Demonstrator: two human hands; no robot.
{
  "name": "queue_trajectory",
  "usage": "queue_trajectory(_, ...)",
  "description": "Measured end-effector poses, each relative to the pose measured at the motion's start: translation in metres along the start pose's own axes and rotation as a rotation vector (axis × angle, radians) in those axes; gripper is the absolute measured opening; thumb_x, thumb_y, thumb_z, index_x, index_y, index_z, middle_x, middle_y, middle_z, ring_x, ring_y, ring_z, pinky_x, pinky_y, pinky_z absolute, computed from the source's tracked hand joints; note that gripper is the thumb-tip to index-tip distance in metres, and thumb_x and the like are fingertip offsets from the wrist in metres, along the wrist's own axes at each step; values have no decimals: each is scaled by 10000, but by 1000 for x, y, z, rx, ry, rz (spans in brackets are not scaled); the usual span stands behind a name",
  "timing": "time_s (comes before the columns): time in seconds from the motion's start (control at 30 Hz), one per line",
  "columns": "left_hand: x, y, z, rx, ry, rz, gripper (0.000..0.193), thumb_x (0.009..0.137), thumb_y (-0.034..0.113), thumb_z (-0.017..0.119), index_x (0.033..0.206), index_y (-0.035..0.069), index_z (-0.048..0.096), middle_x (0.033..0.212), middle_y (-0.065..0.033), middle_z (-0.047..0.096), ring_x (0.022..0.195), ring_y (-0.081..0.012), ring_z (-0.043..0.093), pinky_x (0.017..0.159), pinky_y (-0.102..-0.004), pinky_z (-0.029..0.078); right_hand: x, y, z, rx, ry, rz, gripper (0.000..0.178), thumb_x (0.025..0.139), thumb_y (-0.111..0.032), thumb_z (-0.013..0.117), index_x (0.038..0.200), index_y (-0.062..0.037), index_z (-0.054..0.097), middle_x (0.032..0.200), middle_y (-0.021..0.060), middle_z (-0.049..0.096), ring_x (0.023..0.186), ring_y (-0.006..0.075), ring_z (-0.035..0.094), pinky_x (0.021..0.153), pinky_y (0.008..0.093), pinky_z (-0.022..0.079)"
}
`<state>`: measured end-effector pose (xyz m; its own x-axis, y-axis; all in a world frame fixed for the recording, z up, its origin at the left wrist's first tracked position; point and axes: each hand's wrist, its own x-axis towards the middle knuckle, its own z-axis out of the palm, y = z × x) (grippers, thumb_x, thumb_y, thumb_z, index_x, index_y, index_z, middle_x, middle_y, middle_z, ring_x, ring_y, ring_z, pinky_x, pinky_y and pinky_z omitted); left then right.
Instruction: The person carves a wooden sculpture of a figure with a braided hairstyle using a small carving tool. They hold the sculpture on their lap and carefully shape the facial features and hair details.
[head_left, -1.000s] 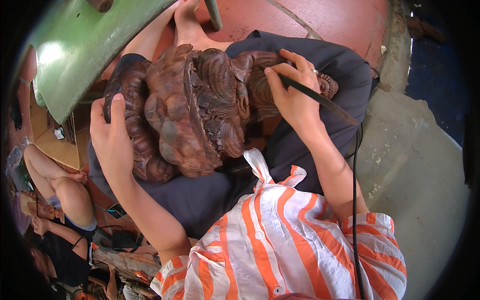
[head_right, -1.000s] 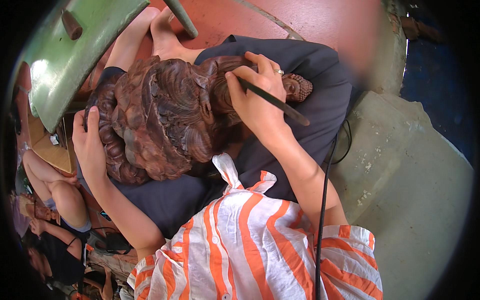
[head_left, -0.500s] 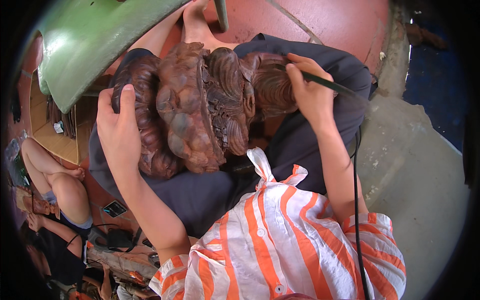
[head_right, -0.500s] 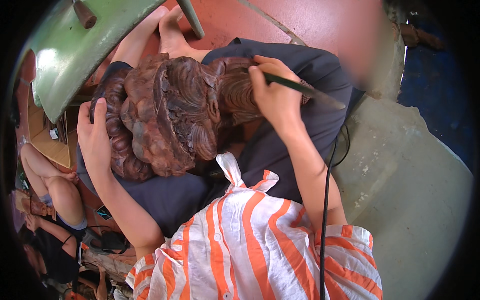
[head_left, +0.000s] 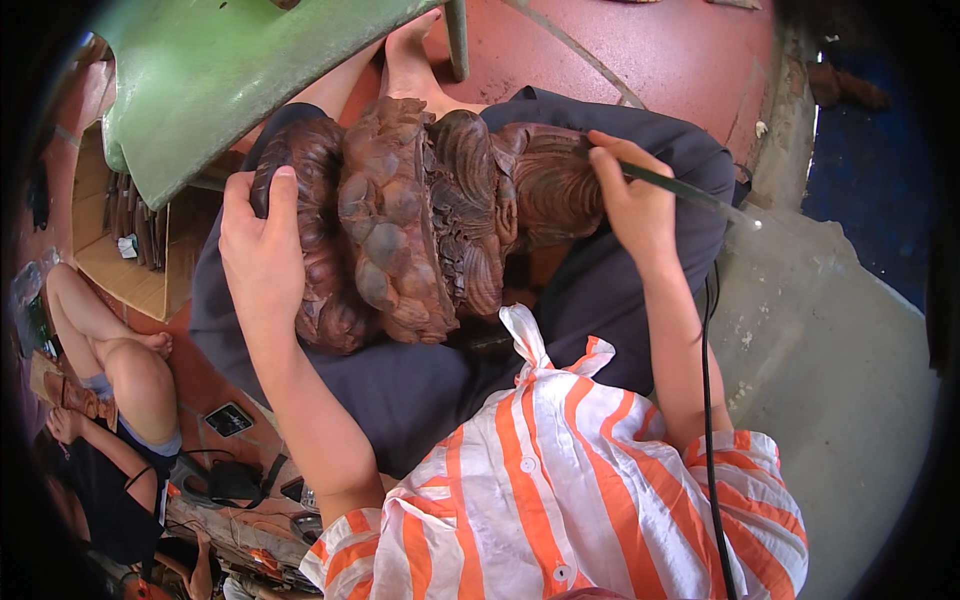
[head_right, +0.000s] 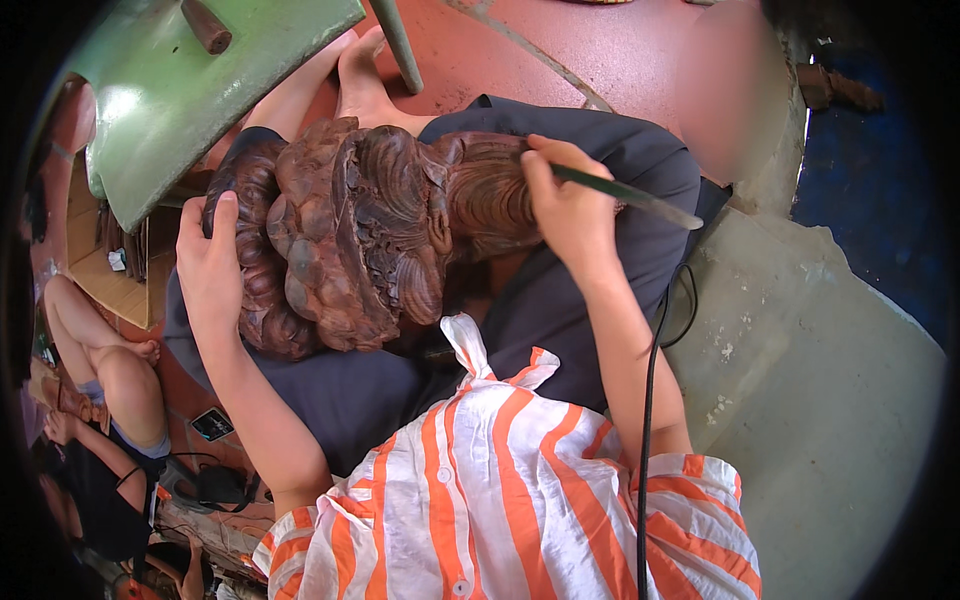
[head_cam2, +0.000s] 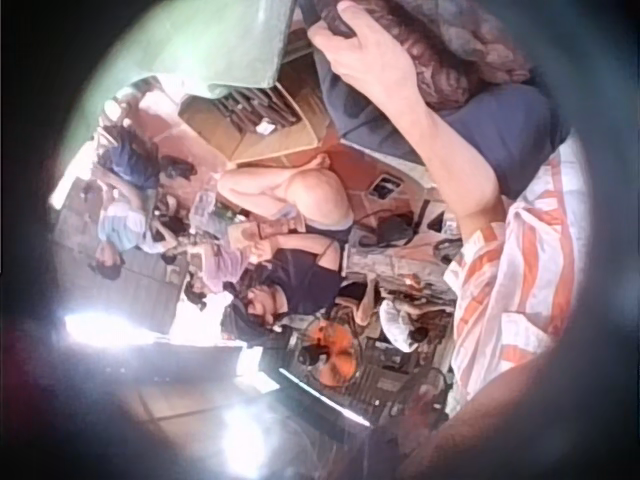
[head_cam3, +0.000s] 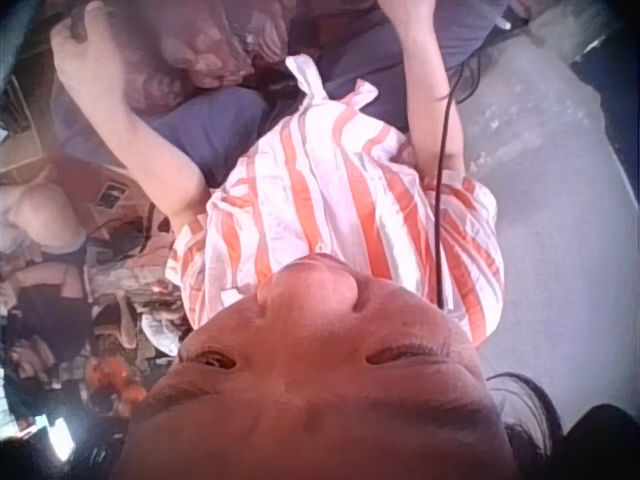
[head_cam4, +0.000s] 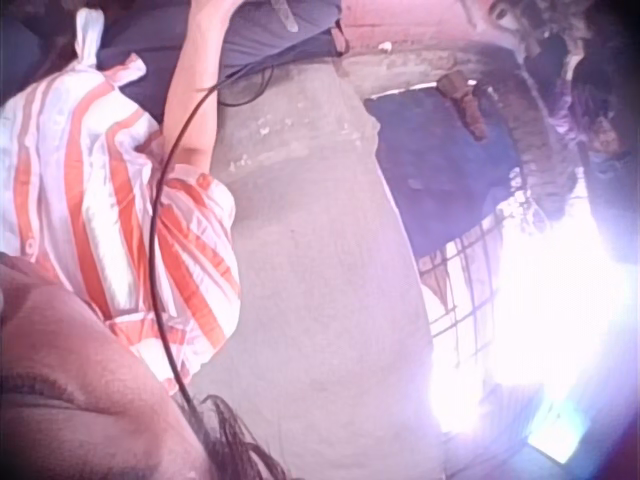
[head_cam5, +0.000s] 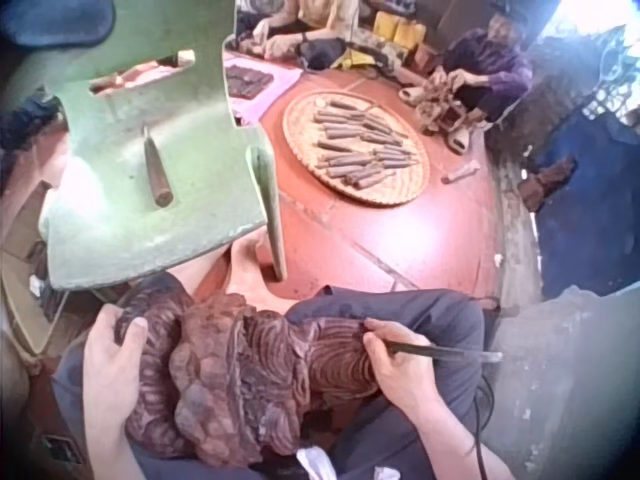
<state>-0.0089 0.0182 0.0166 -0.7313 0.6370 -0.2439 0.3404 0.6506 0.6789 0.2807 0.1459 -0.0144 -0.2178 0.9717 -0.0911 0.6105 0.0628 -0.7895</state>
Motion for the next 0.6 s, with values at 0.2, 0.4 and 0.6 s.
queue_trajectory(0.2, 3, -7, -1, -20, -32, -25, 436, 917, 380, 583, 1084, -22, 570, 946, -247, 657, 908, -364, 639, 839, -405, 466, 6, 2, -1, -99, -26, -89, 183, 867, -125, 648, 925, 40, 703, 1036, 152, 710, 893, 236, 689, 816, 319, 519)
queue_trajectory(0.4, 4, -3, -1, -22, -41, -35, 443, 920, 397, 571, 1084, -14, 565, 958, -259, 655, 936, -395, 637, 844, -414, 466, 3, -1, 3, -361, -12, -290, 217, 887, -114, 631, 1008, 54, 694, 947, 142, 726, 846, 155, 665, 786, 275, 507)
queue_trajectory(0.6, 5, -8, 0, -36, -32, -39, 445, 918, 391, 575, 1081, -23, 563, 956, -259, 654, 928, -392, 634, 849, -414, 465, 8, -5, -12, 34, -41, 143, 268, 856, -178, 666, 989, 53, 692, 977, 182, 714, 885, 212, 677, 795, 317, 505)
